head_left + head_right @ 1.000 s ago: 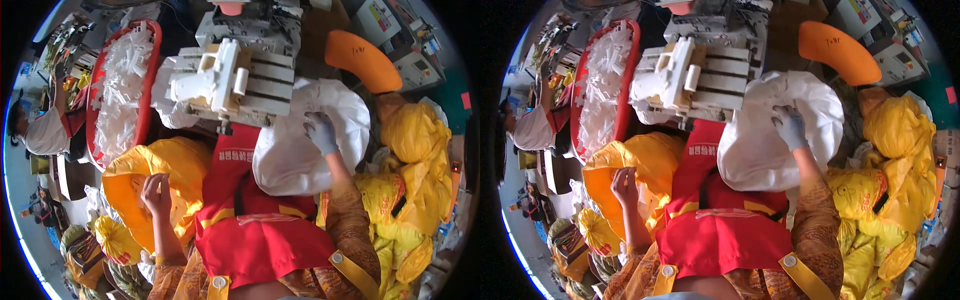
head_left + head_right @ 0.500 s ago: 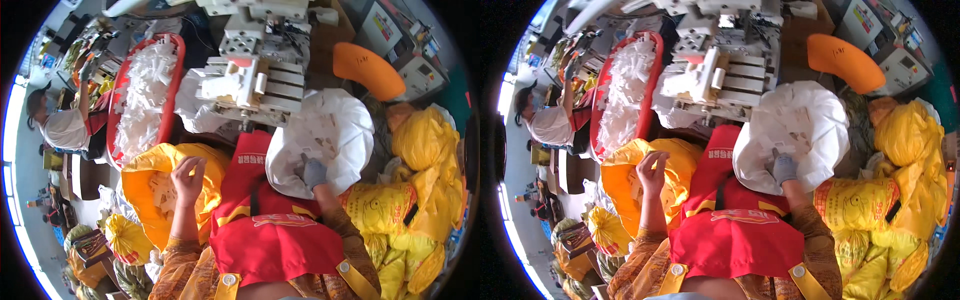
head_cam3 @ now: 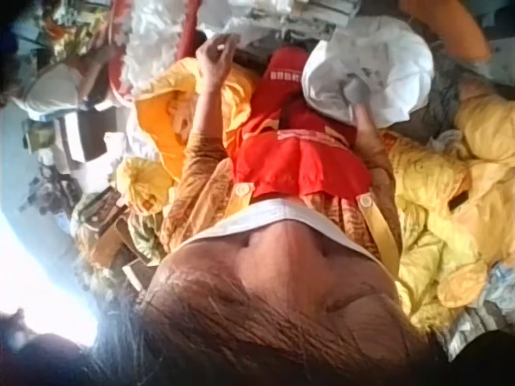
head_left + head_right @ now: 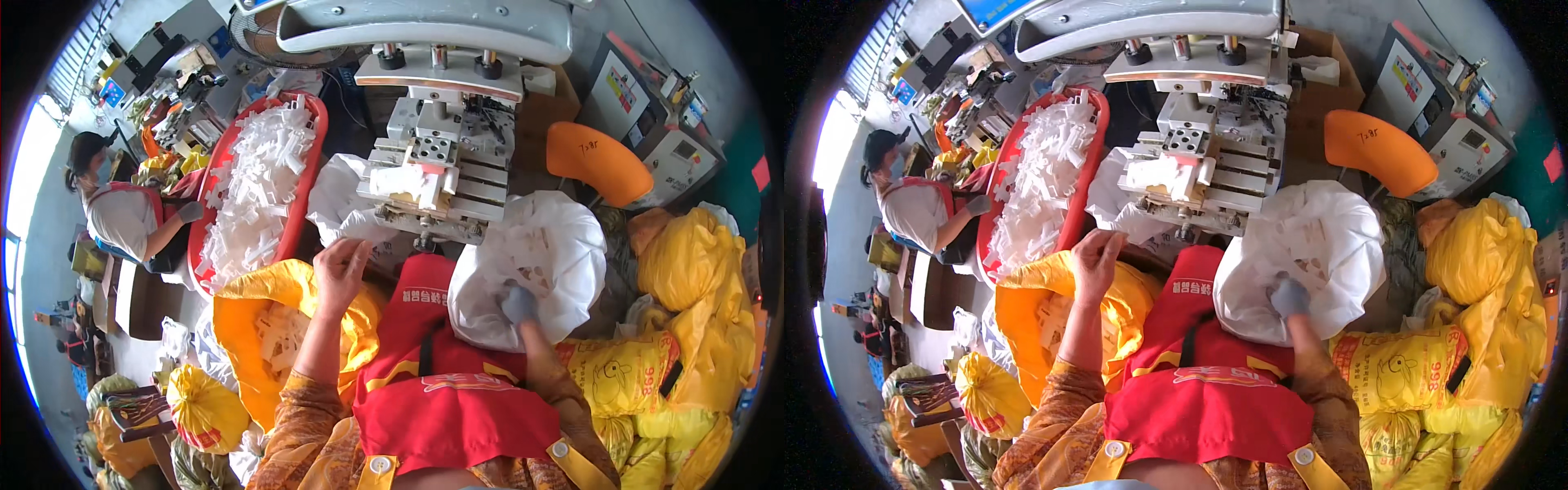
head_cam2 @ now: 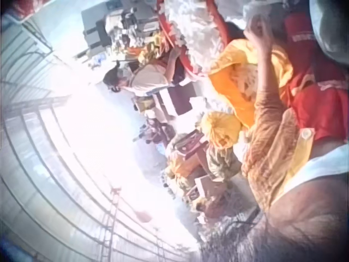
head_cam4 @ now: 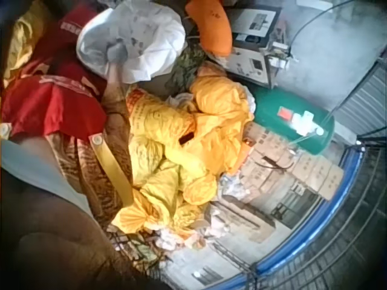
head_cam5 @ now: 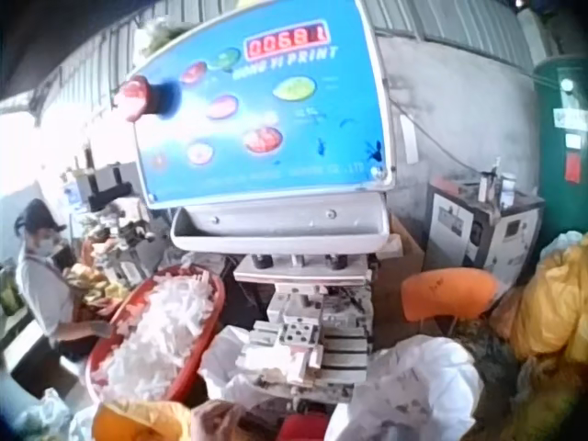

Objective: The person retrieves plastic toy guns from a bag, positions them one by one into a printing machine to be stamped, and deposits the printed toy guns into another bag.

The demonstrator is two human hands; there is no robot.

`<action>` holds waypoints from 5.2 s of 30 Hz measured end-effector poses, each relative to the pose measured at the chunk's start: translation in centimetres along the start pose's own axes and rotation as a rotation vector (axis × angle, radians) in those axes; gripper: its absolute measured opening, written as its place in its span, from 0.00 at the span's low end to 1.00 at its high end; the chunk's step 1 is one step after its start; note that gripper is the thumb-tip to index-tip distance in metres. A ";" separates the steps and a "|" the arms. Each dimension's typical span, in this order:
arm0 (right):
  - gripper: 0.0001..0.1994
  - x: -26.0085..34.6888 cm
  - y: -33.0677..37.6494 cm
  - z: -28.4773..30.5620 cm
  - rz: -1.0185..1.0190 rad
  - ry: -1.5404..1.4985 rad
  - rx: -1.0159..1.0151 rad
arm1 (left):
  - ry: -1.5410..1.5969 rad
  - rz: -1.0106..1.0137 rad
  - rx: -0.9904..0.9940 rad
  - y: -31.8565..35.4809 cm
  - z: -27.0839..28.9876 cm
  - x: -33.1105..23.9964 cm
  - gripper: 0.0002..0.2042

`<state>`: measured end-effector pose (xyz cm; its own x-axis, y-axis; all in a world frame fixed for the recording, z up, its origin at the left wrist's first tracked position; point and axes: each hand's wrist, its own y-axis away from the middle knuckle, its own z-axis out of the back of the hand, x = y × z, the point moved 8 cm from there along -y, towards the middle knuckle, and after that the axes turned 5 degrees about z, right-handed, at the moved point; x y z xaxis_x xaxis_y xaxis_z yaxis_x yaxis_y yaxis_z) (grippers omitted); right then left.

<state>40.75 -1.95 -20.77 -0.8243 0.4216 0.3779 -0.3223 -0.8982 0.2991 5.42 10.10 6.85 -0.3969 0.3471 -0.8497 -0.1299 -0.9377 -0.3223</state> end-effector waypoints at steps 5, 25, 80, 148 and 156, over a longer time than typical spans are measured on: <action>0.17 0.0 5.6 6.8 -0.046 -1.110 0.048 | -0.227 -0.221 -0.112 -4.7 -0.3 -0.6 0.09; 0.20 20.6 5.1 27.4 0.873 -0.603 -0.495 | -0.175 0.106 -0.328 -2.8 7.5 1.0 0.08; 0.23 -2.1 0.9 -1.3 0.277 0.234 0.131 | -0.134 0.013 0.181 6.2 -3.0 -0.7 0.02; 0.25 -10.6 -17.3 0.5 0.094 0.030 -0.016 | -0.576 0.304 -0.152 10.2 11.8 8.1 0.04; 0.22 -7.9 -20.8 -2.2 0.103 0.200 -0.044 | -0.665 0.280 -0.128 9.6 11.4 5.2 0.03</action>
<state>52.93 13.09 -31.86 -0.9286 0.2977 0.2218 -0.2475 -0.9417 0.2278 -8.26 2.70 4.13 -0.8724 -0.0276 -0.4880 0.1483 -0.9663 -0.2105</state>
